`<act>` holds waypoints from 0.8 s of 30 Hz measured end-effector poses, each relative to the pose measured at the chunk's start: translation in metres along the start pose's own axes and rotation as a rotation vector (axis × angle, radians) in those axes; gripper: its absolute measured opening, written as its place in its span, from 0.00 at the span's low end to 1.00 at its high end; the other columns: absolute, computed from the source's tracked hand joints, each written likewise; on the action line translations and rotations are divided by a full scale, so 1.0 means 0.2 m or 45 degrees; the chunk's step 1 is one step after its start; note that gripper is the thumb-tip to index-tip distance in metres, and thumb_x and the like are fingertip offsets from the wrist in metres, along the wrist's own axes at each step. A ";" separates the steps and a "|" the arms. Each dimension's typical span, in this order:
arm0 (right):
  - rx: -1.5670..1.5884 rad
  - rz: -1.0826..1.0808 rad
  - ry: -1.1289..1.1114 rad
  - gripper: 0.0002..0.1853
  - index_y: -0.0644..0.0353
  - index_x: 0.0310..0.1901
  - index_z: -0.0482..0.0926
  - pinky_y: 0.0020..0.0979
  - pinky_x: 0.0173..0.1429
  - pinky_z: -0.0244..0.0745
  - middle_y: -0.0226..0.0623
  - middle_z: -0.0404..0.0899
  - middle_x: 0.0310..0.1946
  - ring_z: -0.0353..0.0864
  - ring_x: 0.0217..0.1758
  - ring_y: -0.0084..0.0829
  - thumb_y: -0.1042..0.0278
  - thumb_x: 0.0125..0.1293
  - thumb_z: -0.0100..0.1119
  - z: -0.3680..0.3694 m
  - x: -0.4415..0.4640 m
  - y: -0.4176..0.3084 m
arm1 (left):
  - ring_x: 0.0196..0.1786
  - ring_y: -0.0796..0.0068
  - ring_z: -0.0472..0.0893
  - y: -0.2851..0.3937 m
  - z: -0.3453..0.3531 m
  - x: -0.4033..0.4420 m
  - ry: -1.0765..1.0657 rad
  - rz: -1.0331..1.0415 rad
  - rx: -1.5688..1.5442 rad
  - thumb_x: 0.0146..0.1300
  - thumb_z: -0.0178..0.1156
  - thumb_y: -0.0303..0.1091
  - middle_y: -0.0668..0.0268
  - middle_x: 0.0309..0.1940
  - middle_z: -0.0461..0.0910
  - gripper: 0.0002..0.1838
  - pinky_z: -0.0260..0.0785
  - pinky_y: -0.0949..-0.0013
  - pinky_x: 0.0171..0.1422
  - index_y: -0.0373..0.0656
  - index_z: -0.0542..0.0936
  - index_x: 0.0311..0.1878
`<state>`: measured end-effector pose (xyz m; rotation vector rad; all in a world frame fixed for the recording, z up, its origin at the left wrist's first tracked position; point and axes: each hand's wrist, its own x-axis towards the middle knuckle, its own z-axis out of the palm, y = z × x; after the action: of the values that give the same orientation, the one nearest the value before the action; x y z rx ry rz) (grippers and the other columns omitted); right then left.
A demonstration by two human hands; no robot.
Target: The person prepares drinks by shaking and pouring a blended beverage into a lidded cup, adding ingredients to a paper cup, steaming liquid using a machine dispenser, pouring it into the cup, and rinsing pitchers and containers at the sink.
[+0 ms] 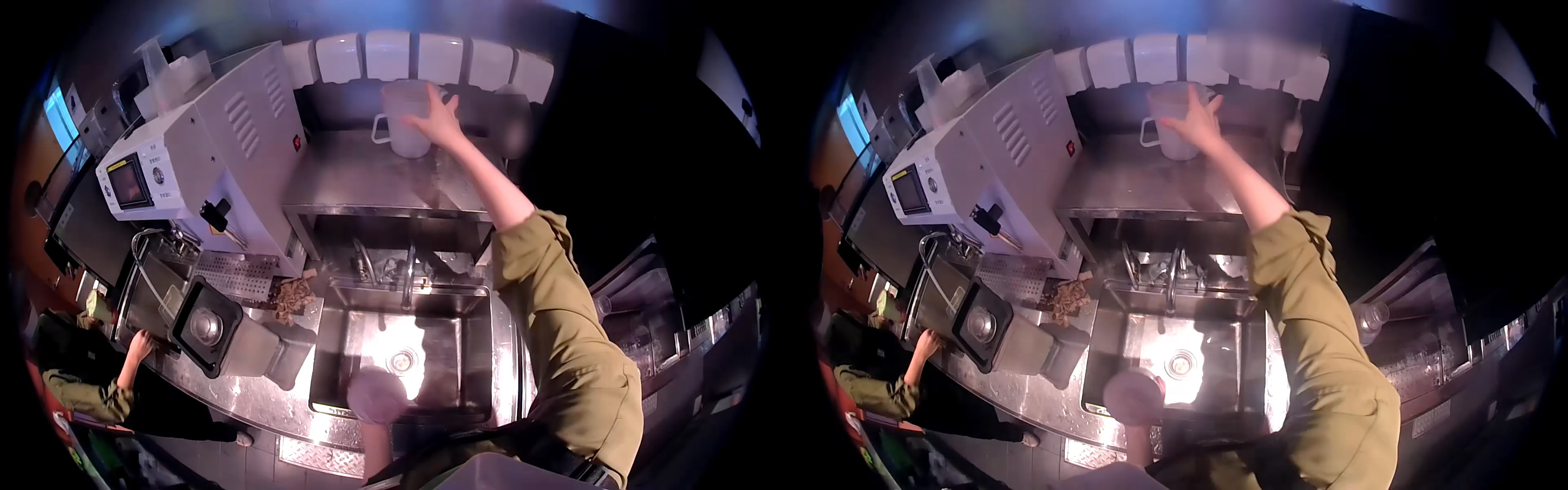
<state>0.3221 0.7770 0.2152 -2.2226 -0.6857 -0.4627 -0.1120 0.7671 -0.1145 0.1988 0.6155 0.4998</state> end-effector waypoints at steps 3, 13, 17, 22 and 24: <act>-0.046 0.036 -0.015 0.35 0.59 0.53 0.64 0.43 0.52 0.68 0.62 0.54 0.57 0.68 0.51 0.56 0.53 0.46 0.66 0.19 0.16 0.17 | 0.54 0.61 0.69 -0.03 -0.07 -0.06 0.049 -0.039 0.000 0.61 0.45 0.52 0.60 0.50 0.70 0.26 0.63 0.56 0.59 0.41 0.67 0.54; 0.361 -0.623 0.338 0.17 0.61 0.37 0.71 0.38 0.56 0.67 0.59 0.56 0.60 0.62 0.60 0.54 0.77 0.43 0.62 -0.57 -0.92 0.07 | 0.54 0.61 0.68 0.01 0.02 -0.34 -0.018 0.068 0.073 0.61 0.45 0.51 0.60 0.50 0.70 0.26 0.62 0.55 0.59 0.41 0.67 0.54; 0.238 -0.687 0.268 0.20 0.58 0.38 0.70 0.39 0.46 0.75 0.64 0.52 0.60 0.67 0.55 0.59 0.80 0.39 0.61 -1.08 -1.67 0.24 | 0.54 0.61 0.68 -0.02 0.09 -0.63 -0.063 0.166 0.170 0.61 0.45 0.50 0.60 0.50 0.70 0.25 0.62 0.55 0.59 0.41 0.67 0.54; 0.003 -0.111 0.197 0.17 0.61 0.36 0.70 0.34 0.38 0.75 0.55 0.65 0.52 0.77 0.38 0.46 0.69 0.45 0.66 -1.90 -2.75 0.52 | 0.55 0.61 0.68 -0.39 0.15 -0.97 -0.263 0.083 0.349 0.61 0.45 0.50 0.60 0.50 0.70 0.25 0.62 0.55 0.59 0.41 0.67 0.54; 0.052 0.434 0.208 0.15 0.63 0.36 0.70 0.29 0.35 0.72 0.45 0.71 0.41 0.76 0.31 0.34 0.70 0.49 0.64 -2.19 -3.14 0.69 | 0.55 0.61 0.67 -0.63 0.22 -1.05 -0.351 0.004 0.438 0.61 0.45 0.50 0.60 0.50 0.70 0.25 0.62 0.54 0.59 0.41 0.67 0.54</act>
<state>-0.1402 0.1626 0.1006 -2.1771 -0.2210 -0.4451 -0.1847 0.5520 -0.0141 0.5852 0.4271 0.3585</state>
